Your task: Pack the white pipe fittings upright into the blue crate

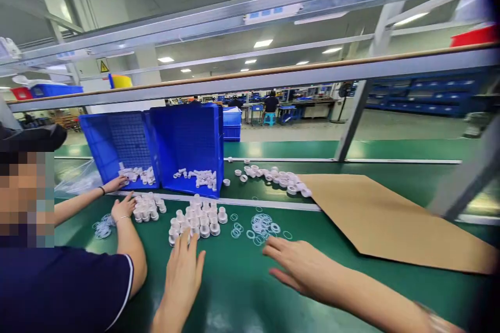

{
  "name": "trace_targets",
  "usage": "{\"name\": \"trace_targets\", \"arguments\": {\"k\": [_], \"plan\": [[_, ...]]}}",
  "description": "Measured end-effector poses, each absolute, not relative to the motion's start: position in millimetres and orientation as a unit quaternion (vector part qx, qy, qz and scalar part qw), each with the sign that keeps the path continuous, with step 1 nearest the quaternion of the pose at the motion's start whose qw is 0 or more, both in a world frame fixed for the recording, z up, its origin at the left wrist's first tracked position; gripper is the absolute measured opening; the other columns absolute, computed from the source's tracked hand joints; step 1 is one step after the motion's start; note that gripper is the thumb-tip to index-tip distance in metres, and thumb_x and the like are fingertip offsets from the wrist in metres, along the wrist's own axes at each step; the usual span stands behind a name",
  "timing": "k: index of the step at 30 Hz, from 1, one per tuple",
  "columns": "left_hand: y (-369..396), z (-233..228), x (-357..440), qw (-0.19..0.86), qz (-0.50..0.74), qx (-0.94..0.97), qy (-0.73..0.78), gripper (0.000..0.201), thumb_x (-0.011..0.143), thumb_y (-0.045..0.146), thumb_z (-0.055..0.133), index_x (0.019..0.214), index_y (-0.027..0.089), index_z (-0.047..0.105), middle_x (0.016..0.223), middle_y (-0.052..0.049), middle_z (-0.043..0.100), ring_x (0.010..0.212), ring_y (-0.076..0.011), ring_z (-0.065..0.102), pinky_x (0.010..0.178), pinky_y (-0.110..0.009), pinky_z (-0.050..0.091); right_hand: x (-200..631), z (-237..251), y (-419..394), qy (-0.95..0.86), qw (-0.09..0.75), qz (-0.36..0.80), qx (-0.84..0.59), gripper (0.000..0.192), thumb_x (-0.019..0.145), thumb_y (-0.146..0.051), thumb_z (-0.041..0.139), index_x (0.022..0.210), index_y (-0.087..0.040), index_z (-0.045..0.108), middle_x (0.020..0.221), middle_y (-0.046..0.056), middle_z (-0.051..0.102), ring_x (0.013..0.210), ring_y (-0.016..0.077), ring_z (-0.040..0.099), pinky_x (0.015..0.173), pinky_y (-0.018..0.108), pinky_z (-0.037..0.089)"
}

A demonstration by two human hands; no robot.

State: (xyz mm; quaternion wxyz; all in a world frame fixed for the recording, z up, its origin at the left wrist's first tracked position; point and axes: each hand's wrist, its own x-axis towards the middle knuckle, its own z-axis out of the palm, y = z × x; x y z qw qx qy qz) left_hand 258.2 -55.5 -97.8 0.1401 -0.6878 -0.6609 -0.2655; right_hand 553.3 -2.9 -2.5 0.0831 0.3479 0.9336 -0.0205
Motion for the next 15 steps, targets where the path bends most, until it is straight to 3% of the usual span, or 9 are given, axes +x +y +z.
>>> {"name": "trace_targets", "arguments": {"k": [3, 6, 11, 15], "plan": [[-45, -113, 224, 0.137, -0.241, -0.623, -0.732, 0.043, 0.099, 0.024, 0.038, 0.135, 0.012, 0.057, 0.139, -0.017, 0.042, 0.117, -0.0303, 0.048, 0.091, -0.045, 0.05, 459, -23, 40, 0.95, 0.003, -0.053, 0.308, 0.038, 0.097, -0.026, 0.047, 0.132, -0.013, 0.052, 0.128, 0.017, 0.049, 0.103, 0.0286, 0.06, 0.084, 0.045, 0.053], [-37, -122, 213, 0.094, -0.213, -0.608, -0.759, 0.044, 0.099, 0.024, 0.039, 0.138, 0.016, 0.056, 0.137, -0.019, 0.04, 0.119, -0.0309, 0.047, 0.091, -0.044, 0.049, 404, -51, 69, 0.94, -0.051, -0.09, 0.326, 0.039, 0.097, -0.026, 0.046, 0.134, -0.014, 0.049, 0.126, 0.016, 0.048, 0.106, 0.0265, 0.058, 0.089, 0.04, 0.05], [-18, -136, 209, 0.07, -0.204, -0.584, -0.783, 0.04, 0.099, 0.025, 0.041, 0.135, 0.021, 0.059, 0.13, -0.016, 0.046, 0.12, -0.0276, 0.05, 0.088, -0.036, 0.05, 372, -73, 81, 0.91, -0.017, -0.104, 0.4, 0.034, 0.096, -0.021, 0.045, 0.127, -0.011, 0.053, 0.124, 0.02, 0.049, 0.103, 0.0291, 0.059, 0.084, 0.039, 0.05], [0, -135, 198, 0.06, -0.2, -0.577, -0.789, 0.027, 0.094, 0.03, 0.051, 0.113, 0.026, 0.07, 0.117, -0.01, 0.056, 0.105, -0.0234, 0.06, 0.074, -0.028, 0.052, 361, -72, 85, 0.9, 0.013, -0.104, 0.423, 0.031, 0.095, -0.018, 0.046, 0.123, -0.011, 0.057, 0.123, 0.02, 0.052, 0.102, 0.0308, 0.062, 0.083, 0.039, 0.049]]}}
